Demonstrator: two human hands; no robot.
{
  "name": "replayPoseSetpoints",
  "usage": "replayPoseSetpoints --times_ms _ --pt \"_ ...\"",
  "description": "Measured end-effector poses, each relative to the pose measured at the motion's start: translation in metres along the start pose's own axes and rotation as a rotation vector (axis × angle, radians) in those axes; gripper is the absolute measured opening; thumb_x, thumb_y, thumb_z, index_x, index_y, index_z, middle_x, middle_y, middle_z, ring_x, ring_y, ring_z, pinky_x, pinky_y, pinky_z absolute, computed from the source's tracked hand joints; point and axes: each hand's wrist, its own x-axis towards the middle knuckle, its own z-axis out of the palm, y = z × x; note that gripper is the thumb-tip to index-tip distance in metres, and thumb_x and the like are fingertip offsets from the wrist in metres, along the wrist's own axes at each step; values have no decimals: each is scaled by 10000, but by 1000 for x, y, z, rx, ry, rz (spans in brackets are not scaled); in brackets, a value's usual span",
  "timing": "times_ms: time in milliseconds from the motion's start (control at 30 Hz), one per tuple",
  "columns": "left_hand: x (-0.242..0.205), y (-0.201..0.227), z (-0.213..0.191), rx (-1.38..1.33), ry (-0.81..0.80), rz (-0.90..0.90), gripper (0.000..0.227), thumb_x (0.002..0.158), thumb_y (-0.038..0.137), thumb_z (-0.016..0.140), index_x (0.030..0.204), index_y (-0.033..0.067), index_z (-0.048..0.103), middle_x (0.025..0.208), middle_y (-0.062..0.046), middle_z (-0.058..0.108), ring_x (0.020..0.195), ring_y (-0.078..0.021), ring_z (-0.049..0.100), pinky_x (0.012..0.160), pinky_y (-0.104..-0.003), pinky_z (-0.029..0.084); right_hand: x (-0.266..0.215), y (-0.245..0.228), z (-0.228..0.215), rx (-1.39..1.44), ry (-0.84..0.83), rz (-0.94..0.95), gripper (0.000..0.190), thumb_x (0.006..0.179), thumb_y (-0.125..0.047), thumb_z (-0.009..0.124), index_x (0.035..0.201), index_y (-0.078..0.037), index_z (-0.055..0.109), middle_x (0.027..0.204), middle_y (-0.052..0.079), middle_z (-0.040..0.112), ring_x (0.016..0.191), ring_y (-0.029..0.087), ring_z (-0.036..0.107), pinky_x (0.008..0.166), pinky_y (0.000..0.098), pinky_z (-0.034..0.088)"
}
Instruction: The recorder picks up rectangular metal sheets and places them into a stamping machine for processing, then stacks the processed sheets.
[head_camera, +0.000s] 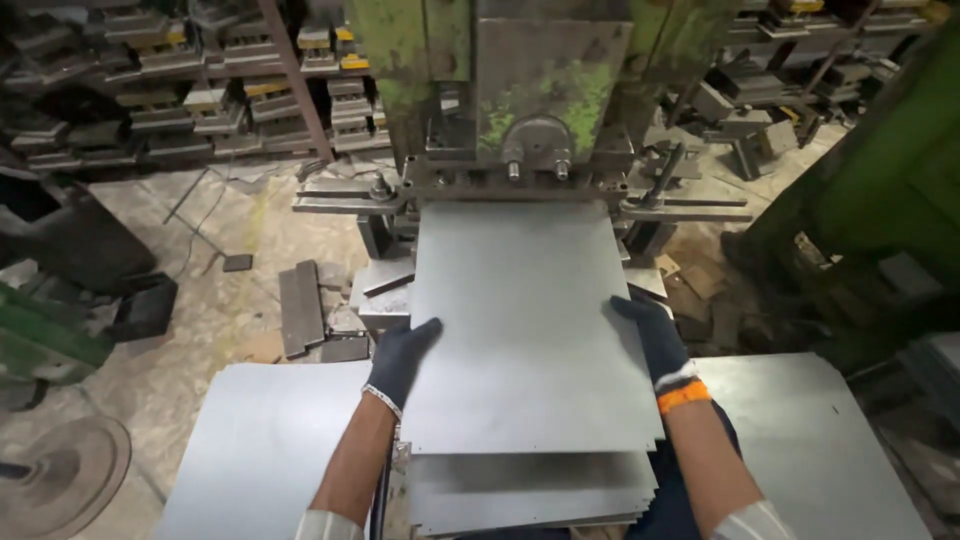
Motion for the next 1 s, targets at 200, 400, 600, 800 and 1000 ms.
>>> replayPoseSetpoints --times_ms 200,400,600,800,1000 --pt "61 20 6 -343 -81 35 653 812 237 874 1368 11 615 1325 -222 658 1269 -319 604 1125 -455 446 -8 -34 44 -209 14 -137 735 668 -354 922 1347 -235 667 1319 106 664 1201 243 635 1035 394 499" --pt "96 61 4 -302 -95 69 593 790 264 903 1298 61 675 1199 -165 729 1153 -269 681 1064 -445 492 34 -54 57 -163 20 -257 550 679 -258 933 1186 -161 743 1179 76 723 1104 196 674 995 363 523" --pt "104 59 10 -216 -43 73 587 767 353 912 1257 99 713 1130 -122 746 1097 -256 705 1044 -421 519 76 -55 47 -8 -29 -147 502 660 -193 958 1119 -164 758 984 77 762 877 219 764 815 319 596" --pt "118 57 12 -251 -30 83 561 782 356 917 1239 93 724 1150 -134 742 1123 -271 691 1034 -441 511 93 -54 45 -34 -36 -151 460 681 -182 949 1102 -151 766 957 92 763 854 222 765 802 338 600" --pt "104 64 9 -211 -20 77 577 773 366 913 1240 89 715 1138 -139 737 1118 -280 690 1014 -426 519 90 -54 46 17 -41 -137 389 698 -158 938 1046 -121 768 876 116 757 754 251 771 698 334 627"
